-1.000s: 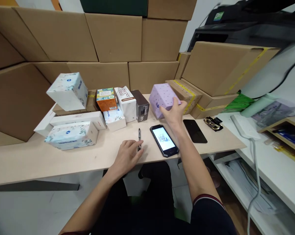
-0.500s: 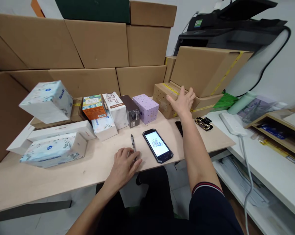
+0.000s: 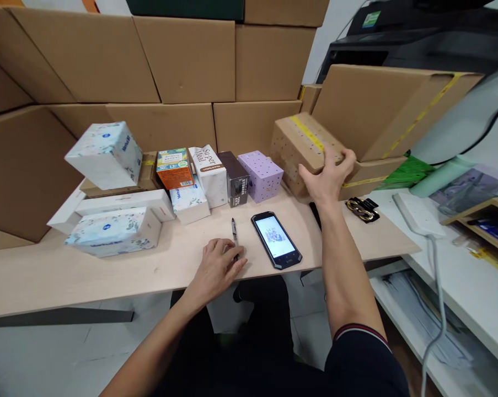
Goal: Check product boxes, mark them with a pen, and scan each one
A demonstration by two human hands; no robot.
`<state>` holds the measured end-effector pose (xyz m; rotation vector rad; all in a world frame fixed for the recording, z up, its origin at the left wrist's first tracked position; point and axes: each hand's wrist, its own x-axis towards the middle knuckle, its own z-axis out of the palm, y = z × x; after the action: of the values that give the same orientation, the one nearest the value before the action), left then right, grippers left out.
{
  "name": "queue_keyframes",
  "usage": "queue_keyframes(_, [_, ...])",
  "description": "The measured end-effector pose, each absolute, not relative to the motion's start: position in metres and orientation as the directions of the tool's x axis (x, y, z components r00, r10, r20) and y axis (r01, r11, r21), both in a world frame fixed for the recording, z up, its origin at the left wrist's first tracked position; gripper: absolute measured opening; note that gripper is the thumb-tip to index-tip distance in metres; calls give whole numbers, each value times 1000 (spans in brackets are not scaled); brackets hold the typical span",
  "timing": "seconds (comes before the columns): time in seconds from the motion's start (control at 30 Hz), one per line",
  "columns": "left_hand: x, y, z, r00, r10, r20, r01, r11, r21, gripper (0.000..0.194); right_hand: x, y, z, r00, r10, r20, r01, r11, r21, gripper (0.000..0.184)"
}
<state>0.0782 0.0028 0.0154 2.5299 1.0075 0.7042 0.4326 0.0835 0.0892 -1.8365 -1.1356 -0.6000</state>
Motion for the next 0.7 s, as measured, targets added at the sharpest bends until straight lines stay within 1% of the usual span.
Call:
queue_keyframes(0.03, [78,3,15,626,708,327,541,-696,472,31,427,72,98,412,408,815,911,-180,-370,71])
queue_keyframes(0.1, [79,3,13,607,715,348,510,-686,518,32,409,43,119,265,229,936,964,-93,-250,77])
queue_keyframes(0.17, [77,4,10,533,744,403,419,-646,638,31,381,11,136,172,152,973,981,65,-183,80])
queue_keyframes(0.2, [75,5,7,456,774,439,346,-609,714,30,364,-4,142,151,151,977,970,168,-176,81])
queue_keyframes(0.23, [71,6,4,344,814,467,257,-561,787,28,346,-17,145,156,189,970,942,266,-203,79])
queue_keyframes(0.27, [66,8,2,189,855,484,156,-512,844,26,328,-29,145,164,287,944,904,339,-261,76])
queue_keyframes(0.33, [50,11,0,-158,877,454,-24,-463,886,21,294,-43,136,120,466,876,808,467,-359,77])
queue_keyframes(0.37, [40,13,0,-321,843,431,-86,-479,874,19,280,-46,128,90,553,829,755,504,-419,76])
queue_keyframes(0.4, [29,14,2,-442,791,423,-114,-517,848,18,268,-47,119,53,601,798,702,546,-458,75])
queue_keyframes(0.47, [5,12,10,-623,648,438,-111,-627,771,16,254,-43,99,-33,664,747,609,605,-512,76])
queue_keyframes(0.53, [-19,8,18,-723,540,431,-69,-677,733,13,248,-36,83,-103,699,708,549,633,-545,77])
queue_keyframes(0.57, [-29,5,22,-739,528,419,-60,-671,739,14,248,-33,77,-126,714,688,532,634,-561,78])
queue_keyframes(0.6, [-37,2,24,-729,552,404,-68,-646,760,16,249,-30,72,-142,728,671,521,631,-575,79])
queue_keyframes(0.7, [-54,-5,28,-639,687,346,-117,-532,839,27,253,-26,66,-174,746,642,503,628,-594,79])
